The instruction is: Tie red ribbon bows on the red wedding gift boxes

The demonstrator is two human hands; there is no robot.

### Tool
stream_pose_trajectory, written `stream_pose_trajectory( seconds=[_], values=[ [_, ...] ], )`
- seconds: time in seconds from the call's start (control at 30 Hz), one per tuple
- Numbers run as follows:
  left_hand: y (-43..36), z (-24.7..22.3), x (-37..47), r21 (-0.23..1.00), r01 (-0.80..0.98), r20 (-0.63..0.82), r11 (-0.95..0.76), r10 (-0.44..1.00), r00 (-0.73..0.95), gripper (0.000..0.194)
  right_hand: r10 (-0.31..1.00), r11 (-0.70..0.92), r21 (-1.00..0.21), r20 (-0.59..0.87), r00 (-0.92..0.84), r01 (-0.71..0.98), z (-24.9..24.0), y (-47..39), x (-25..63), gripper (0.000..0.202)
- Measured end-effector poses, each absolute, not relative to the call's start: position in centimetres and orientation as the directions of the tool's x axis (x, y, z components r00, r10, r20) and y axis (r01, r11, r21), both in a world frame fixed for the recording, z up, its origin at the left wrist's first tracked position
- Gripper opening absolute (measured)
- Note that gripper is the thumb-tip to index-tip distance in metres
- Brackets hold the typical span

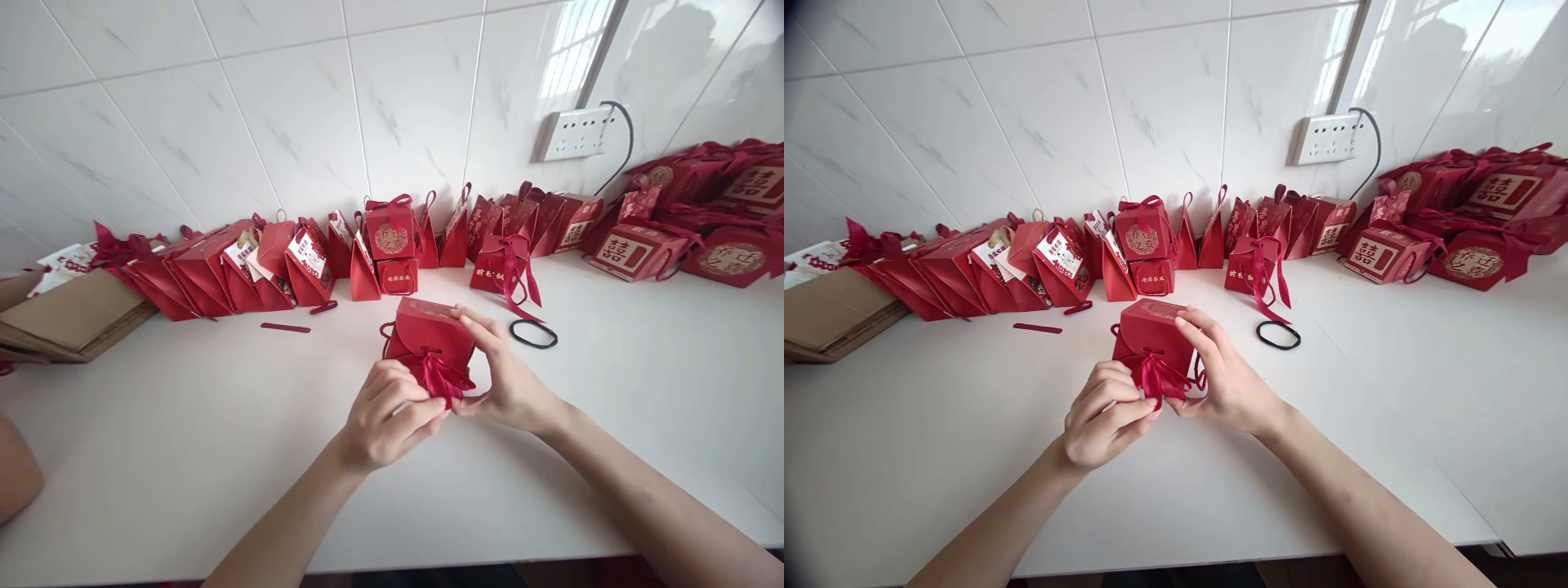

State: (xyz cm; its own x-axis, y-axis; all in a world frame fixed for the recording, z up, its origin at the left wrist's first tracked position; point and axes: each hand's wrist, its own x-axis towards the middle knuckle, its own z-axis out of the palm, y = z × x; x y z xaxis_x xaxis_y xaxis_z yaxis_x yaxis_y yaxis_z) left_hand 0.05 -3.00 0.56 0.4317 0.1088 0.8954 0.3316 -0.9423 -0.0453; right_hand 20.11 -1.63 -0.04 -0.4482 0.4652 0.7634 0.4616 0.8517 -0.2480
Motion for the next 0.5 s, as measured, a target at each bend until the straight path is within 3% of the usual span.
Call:
stream_pose_trajectory(
  seconds=[0.13,0.27,0.4,0.5],
  values=[
    [-2.9,0.6,0.0,0.069,0.326,0.926,-0.943,0.182,0.331,0.01,0.466,0.844,-0.238,0.771,-0.434,0.481,0.0,-1.6,20.2,0.093],
    [-2.5,0.7,-0.4,0.351,0.407,0.908,-0.843,0.413,0.072,0.014,0.498,0.832,-0.283,0.759,-0.419,0.477,0.1,-1.6,20.2,0.094],
    [-1.9,0.6,-0.9,0.605,0.481,0.733,-0.634,0.68,-0.024,0.021,0.469,0.841,-0.233,0.764,-0.444,0.488,0.0,-1.5,19.9,0.094],
    [-1.3,0.4,-1.5,0.694,0.506,0.584,-0.512,0.812,0.021,0.026,0.468,0.825,-0.184,0.753,-0.462,0.535,0.3,-1.4,21.0,0.093]
  ],
)
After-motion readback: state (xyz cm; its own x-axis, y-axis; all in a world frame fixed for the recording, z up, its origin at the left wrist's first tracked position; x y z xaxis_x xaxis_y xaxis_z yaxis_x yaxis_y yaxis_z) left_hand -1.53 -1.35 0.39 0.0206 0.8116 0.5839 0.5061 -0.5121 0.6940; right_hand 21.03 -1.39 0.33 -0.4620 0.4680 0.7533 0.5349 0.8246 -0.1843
